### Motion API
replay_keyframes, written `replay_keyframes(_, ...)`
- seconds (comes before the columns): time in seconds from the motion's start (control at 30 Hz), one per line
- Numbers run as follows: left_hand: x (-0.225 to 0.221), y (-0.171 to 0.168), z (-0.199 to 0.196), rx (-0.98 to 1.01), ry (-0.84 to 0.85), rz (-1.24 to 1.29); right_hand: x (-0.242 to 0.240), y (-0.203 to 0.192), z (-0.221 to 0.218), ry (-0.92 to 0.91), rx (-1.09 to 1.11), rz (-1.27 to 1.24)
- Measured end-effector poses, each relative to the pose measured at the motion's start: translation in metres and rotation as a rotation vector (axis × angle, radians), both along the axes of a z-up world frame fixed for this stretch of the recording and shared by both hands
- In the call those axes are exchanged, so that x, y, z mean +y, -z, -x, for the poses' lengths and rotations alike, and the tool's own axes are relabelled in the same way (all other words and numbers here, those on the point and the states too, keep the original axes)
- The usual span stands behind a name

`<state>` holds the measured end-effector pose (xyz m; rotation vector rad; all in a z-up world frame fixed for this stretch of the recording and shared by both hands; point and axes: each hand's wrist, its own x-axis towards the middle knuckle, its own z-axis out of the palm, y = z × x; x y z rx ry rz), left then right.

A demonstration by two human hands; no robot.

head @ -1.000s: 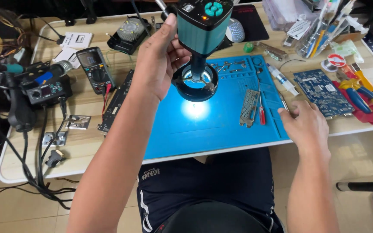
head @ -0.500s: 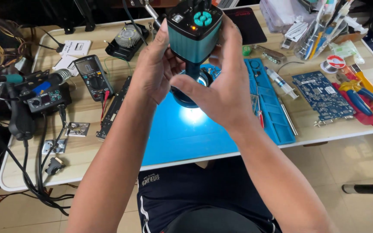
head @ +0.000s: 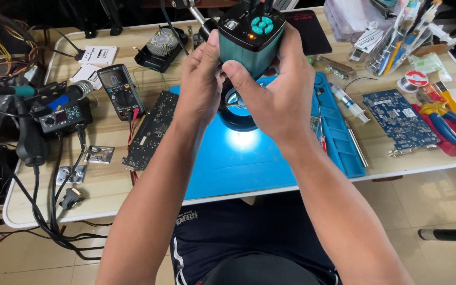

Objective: Inspecting and adjusting a graphics card PCB using pliers, a screwdriver, and a digital microscope on a repair bench.

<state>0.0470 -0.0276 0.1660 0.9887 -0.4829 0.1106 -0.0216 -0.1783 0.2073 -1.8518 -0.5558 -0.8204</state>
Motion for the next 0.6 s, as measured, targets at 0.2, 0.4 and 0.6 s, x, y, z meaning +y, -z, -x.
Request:
replay_keyframes(0.2,-0.002,-0.006,0.011,-0.038,-0.039,-0.007,-0.011,0.009,-0.002,-0.037,-0.011,0.041)
replay_keyframes(0.4,0.027,-0.015,0.058,0.263,-0.302,-0.366,-0.055,0.026,0.015,-0.104,0.009,0.128)
replay_keyframes(0.6,0.028,0.088,0.110,-0.134,-0.719,-0.280,-0.157,0.131,0.032,0.349,-0.070,0.182)
